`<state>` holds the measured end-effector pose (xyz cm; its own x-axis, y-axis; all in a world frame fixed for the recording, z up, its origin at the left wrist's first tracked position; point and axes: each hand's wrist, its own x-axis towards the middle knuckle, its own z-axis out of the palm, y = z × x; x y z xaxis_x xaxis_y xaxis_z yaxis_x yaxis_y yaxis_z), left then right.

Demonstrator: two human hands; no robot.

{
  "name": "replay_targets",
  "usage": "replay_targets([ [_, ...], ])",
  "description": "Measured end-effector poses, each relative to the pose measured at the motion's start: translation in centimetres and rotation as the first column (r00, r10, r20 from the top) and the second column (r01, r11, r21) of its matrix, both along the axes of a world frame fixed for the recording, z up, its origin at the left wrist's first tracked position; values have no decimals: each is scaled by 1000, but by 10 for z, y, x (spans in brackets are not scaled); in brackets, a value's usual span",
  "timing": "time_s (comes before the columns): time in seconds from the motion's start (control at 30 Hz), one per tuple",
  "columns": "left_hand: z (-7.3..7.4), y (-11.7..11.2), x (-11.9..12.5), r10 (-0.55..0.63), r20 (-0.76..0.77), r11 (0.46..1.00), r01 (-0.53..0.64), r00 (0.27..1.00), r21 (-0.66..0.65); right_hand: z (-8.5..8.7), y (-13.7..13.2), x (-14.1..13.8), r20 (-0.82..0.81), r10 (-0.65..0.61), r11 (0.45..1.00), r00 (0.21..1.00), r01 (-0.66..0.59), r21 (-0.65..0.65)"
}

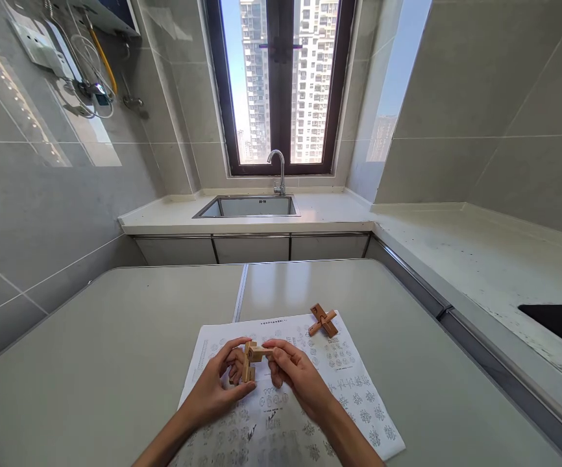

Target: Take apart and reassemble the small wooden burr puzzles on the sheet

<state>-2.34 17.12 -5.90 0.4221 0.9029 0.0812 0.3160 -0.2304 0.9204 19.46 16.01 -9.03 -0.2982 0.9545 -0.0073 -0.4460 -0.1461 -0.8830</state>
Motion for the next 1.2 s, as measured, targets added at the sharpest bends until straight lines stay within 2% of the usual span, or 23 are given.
replay_targets([
  [0.2, 3, -3, 2, -7, -17, 1000, 7, 1000, -13, 9, -5, -3, 210, 33, 988, 977, -63, 139],
  [0.43, 10, -6, 4, -4, -95, 1000, 2, 995, -26, 4, -7, -7, 297, -112, 975, 948, 48, 215],
  [0.93, 14, -9, 5, -23, -25, 996, 20, 999, -87, -1, -12, -8, 478, -311, 913, 822, 118, 390],
  [1.03, 13, -11, 7, -38, 2, 994, 38, 999, -105, -1, -11, -6, 491, -297, 921, 819, 110, 375],
  [1.2, 14, -13, 8, -40, -3, 998, 40, 999, -55, 5, -12, -4, 467, -244, 934, 850, 76, 349],
])
